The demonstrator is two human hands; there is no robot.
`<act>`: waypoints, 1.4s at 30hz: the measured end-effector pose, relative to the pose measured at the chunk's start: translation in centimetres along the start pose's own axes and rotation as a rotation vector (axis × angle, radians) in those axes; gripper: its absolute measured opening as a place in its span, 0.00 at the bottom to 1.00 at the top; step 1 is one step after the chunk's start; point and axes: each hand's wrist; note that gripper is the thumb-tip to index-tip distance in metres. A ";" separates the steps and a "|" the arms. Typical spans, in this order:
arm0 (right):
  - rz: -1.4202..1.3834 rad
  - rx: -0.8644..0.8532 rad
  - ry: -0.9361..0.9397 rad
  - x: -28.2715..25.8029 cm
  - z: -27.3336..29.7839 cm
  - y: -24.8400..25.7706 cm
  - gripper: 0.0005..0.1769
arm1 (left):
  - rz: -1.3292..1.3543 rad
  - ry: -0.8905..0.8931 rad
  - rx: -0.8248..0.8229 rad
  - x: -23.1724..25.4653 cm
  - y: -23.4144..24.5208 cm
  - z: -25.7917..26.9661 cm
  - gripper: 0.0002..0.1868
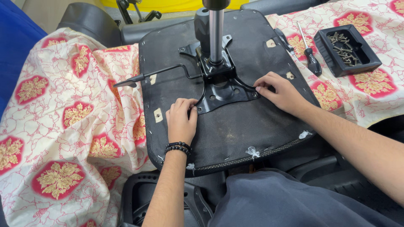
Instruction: The person uses a screwdriver to remove screws from a black plastic chair base, then flips the chair seat over and aligns the gas lift mechanism. They insert screws into the seat base and tighten them with the screwdriver to secure the mechanism.
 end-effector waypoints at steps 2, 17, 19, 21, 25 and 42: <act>-0.016 0.026 -0.039 0.6 0.1 0.8 0.10 | -0.009 0.034 0.006 0.4 0.0 -0.2 0.08; 0.260 0.448 -0.601 19.8 5.5 16.6 0.13 | 0.147 -0.163 -0.108 15.8 -11.0 -0.8 0.09; 0.228 0.365 -0.676 22.1 5.6 18.5 0.14 | 0.144 -0.169 -0.116 17.0 -12.3 -0.6 0.09; 0.170 0.271 -0.701 24.1 5.3 19.8 0.14 | 0.138 -0.163 -0.117 18.0 -13.5 -0.5 0.08; 0.415 0.115 -0.588 27.2 3.8 20.9 0.17 | 0.105 -0.125 -0.114 19.8 -15.5 -0.3 0.08; 0.717 -0.237 -0.445 32.6 0.0 20.9 0.17 | -0.013 -0.044 -0.107 22.5 -18.6 -1.3 0.08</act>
Point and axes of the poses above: each hand's wrist, its own z-axis away from the middle knuckle, its own y-axis out of the back of the hand, x = y × z, and after that the axes turned 3 degrees about x, right-handed
